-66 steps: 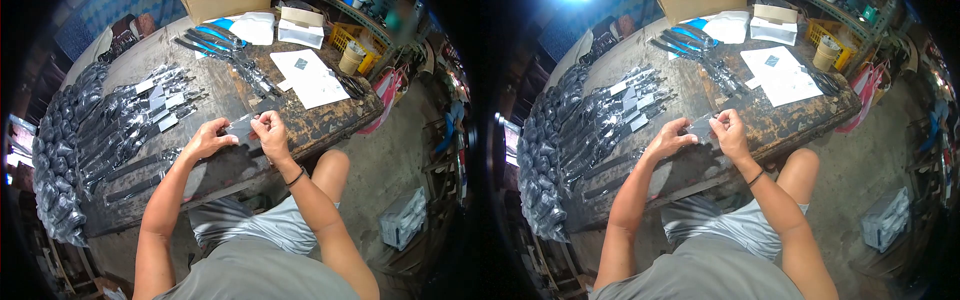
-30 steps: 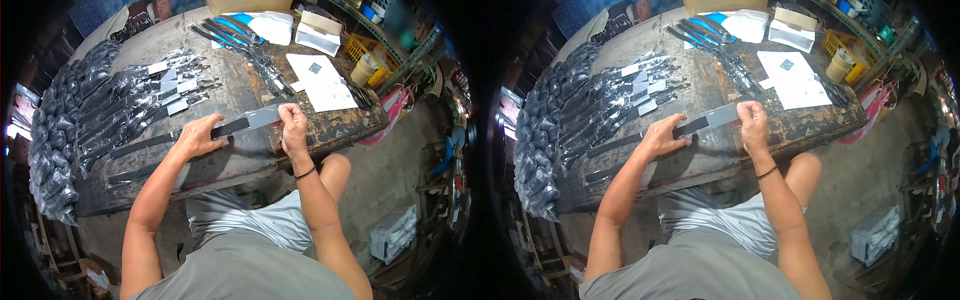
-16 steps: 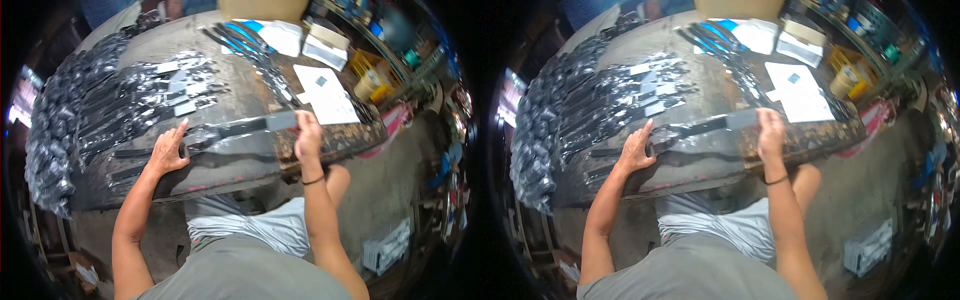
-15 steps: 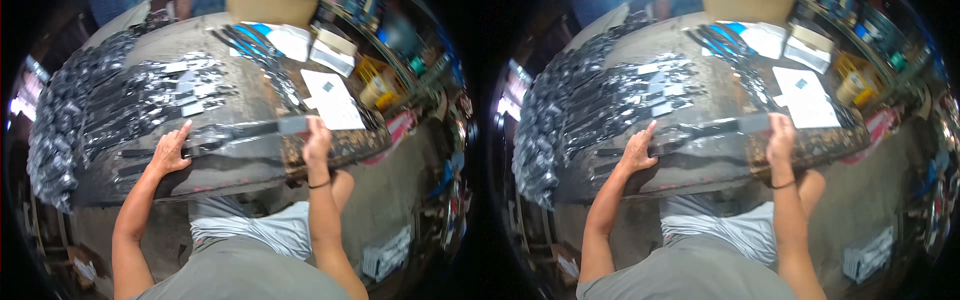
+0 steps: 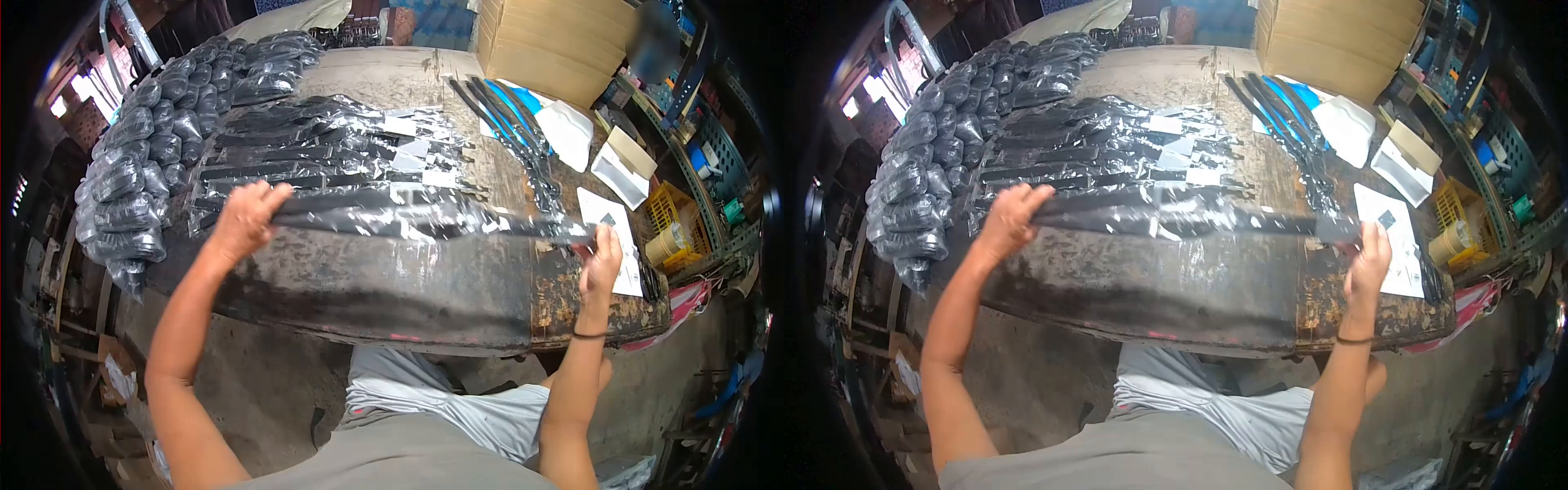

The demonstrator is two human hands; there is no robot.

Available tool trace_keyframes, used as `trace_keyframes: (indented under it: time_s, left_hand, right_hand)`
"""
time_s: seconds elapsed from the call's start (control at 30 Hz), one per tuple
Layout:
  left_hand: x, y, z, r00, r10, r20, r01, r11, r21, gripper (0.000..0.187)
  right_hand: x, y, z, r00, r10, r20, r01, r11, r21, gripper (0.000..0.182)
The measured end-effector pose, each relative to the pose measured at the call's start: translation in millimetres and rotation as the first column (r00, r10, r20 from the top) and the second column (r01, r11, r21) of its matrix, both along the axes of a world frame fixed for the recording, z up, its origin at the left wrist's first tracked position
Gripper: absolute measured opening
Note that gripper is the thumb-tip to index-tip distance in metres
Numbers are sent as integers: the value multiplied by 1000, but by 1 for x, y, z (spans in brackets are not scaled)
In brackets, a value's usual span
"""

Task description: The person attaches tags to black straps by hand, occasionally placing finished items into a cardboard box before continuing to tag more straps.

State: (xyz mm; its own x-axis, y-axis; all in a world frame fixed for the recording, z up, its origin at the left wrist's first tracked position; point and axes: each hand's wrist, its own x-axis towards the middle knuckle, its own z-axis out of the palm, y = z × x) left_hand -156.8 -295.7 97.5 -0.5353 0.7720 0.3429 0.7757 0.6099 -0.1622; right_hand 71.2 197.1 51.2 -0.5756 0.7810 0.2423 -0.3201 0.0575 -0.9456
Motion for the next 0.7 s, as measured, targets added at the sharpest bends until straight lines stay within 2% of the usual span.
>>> trace_keyframes:
  time_s: [0.03,0.07,0.1,0.13,0.17,0.2,0.23,0.27,0.3,0.33,0.37,0.4,0.43,0.5,0.53,0.57,0.6,0.63,0.67,0.7]
  left_hand:
    - [-15,-9,14,998,6,-68,-6,1000,4,61]
    - [-34,-20,27,986,25,-162,-29,999,-22,63]
    - [-56,-34,38,967,32,-253,-44,998,-42,66]
    - [-82,-54,45,964,122,-236,-147,985,-92,72]
    - [-110,-65,50,956,195,-220,-229,963,-144,77]
    - [-117,-65,52,923,293,-248,-334,931,-143,84]
    - [-115,-66,49,879,389,-276,-436,889,-137,91]
    - [-117,-59,41,799,584,-140,-601,780,-175,96]
    - [-120,-58,32,656,755,-16,-734,632,-247,101]
    - [-132,-66,6,666,740,90,-725,671,-154,101]
    - [-141,-71,-29,669,717,198,-721,690,-64,101]
    - [-137,-65,-59,709,682,179,-691,723,-19,98]
    - [-132,-61,-88,744,649,159,-660,750,27,96]
    - [-116,-58,-142,836,548,11,-546,831,102,90]
    - [-109,-58,-153,809,588,6,-587,806,76,86]
    - [-105,-57,-163,778,628,-1,-627,777,52,83]
    - [-118,-69,-180,825,530,-197,-452,827,333,80]
    - [-114,-70,-179,813,563,-152,-506,810,296,77]
    - [-113,-69,-178,826,547,-135,-503,824,260,79]
    - [-112,-68,-176,837,533,-125,-500,836,225,81]
  right_hand:
    - [-22,0,-1,1000,-22,-12,22,1000,-17,19]
    - [-43,-17,15,998,48,-52,-50,998,-38,20]
    - [-68,-15,13,994,109,-17,-109,994,5,18]
    - [-97,-36,22,998,65,-17,-66,997,-34,22]
    - [-117,-53,34,995,25,100,-40,989,143,23]
    - [-147,-51,20,992,27,127,-75,916,395,23]
    - [-184,-47,-3,999,-42,10,26,770,638,24]
    - [-206,-60,-9,999,42,-13,-23,751,660,24]
    - [-254,-58,-51,997,78,-16,-62,888,456,22]
    - [-238,-96,-22,970,143,198,-134,989,-59,20]
    - [-259,-89,-53,933,187,306,-184,982,-39,14]
    - [-278,-83,-91,933,-64,355,-6,981,192,19]
    - [-268,-85,-91,905,-282,318,155,916,370,25]
    - [-230,-63,-61,899,-186,397,-5,901,434,25]
    - [-223,-38,-67,914,-264,308,54,831,553,23]
    - [-203,-24,-53,860,-407,306,127,753,645,23]
    - [-200,13,-67,853,-471,227,176,666,725,26]
    - [-192,39,-70,806,-549,223,207,614,762,29]
    - [-179,54,-63,736,-596,322,180,630,756,37]
    - [-167,69,-49,603,-594,533,2,669,743,48]
